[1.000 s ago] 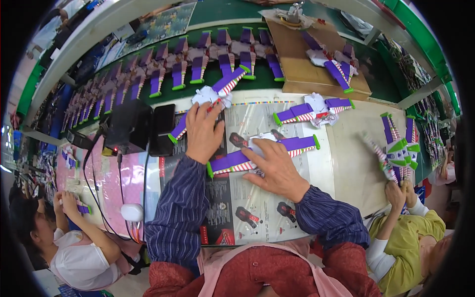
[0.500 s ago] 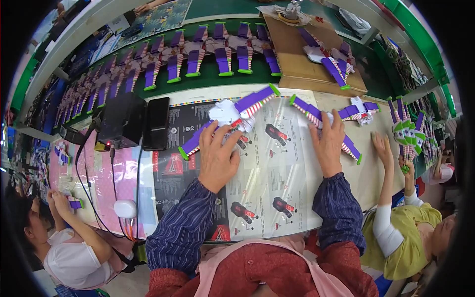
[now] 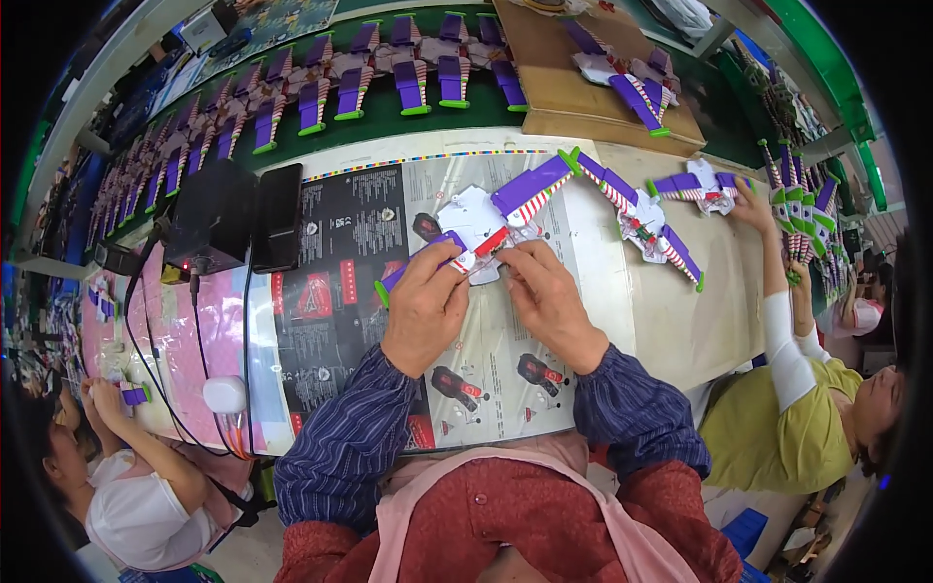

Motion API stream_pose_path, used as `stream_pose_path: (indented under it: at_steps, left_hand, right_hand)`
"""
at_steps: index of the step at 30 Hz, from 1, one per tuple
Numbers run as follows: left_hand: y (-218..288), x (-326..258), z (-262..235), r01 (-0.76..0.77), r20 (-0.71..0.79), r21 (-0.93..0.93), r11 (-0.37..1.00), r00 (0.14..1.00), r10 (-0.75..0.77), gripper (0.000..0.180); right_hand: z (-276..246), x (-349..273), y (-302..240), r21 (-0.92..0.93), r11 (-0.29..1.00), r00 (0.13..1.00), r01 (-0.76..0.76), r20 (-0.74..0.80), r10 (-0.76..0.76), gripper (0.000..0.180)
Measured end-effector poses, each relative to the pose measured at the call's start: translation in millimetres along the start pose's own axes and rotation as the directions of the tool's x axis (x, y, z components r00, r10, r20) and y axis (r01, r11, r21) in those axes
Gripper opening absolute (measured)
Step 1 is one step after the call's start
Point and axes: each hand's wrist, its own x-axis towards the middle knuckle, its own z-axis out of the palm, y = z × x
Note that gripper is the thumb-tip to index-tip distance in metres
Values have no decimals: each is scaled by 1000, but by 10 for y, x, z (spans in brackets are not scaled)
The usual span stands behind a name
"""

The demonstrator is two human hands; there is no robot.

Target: The person assembles toy wings by snapping wing components onto central body pieces by hand and setting the assembled units onto the workbench.

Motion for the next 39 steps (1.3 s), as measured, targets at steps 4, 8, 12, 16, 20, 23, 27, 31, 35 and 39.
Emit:
stream_pose_path:
  at_steps: [4,8,12,16,20,23,27,31,35,39]
  left_hand:
    - [-27,-19,-44,-39,29,17,999,999,39,17]
    - [-85,-13,-83,-98,90,39,994,992,94,16]
    - [-96,-13,-94,-123,107,36,992,987,119,14]
    - [-53,-3,-17,-77,73,11,997,994,76,10]
    - [-28,41,251,128,-120,-88,988,983,-138,8]
    - [-19,41,257,13,-55,36,999,998,-11,12]
    - [-27,31,232,1,-18,54,999,1000,0,16]
    - [-28,31,229,-15,4,78,997,1000,15,16]
    - [-14,17,235,5,-2,72,997,1000,-4,19]
    - [40,24,224,0,-13,95,995,1000,1,27]
  right_hand:
    - [-46,-9,26,34,999,998,-15,68,13,41]
    - [-114,-18,106,-11,999,992,41,119,-40,44]
    - [-120,-31,111,-157,957,962,242,169,-215,47]
    - [-156,11,10,-409,794,878,450,364,-310,48]
    - [-123,-46,25,-438,732,842,523,402,-361,48]
    - [-62,-90,14,-469,738,864,486,384,-325,49]
    - [30,-87,-70,-426,844,945,325,181,-273,30]
    - [101,51,-165,-428,903,999,27,34,-14,12]
    - [153,92,-72,-377,921,995,96,20,-95,12]
    - [187,54,-1,-160,987,998,-13,-68,2,12]
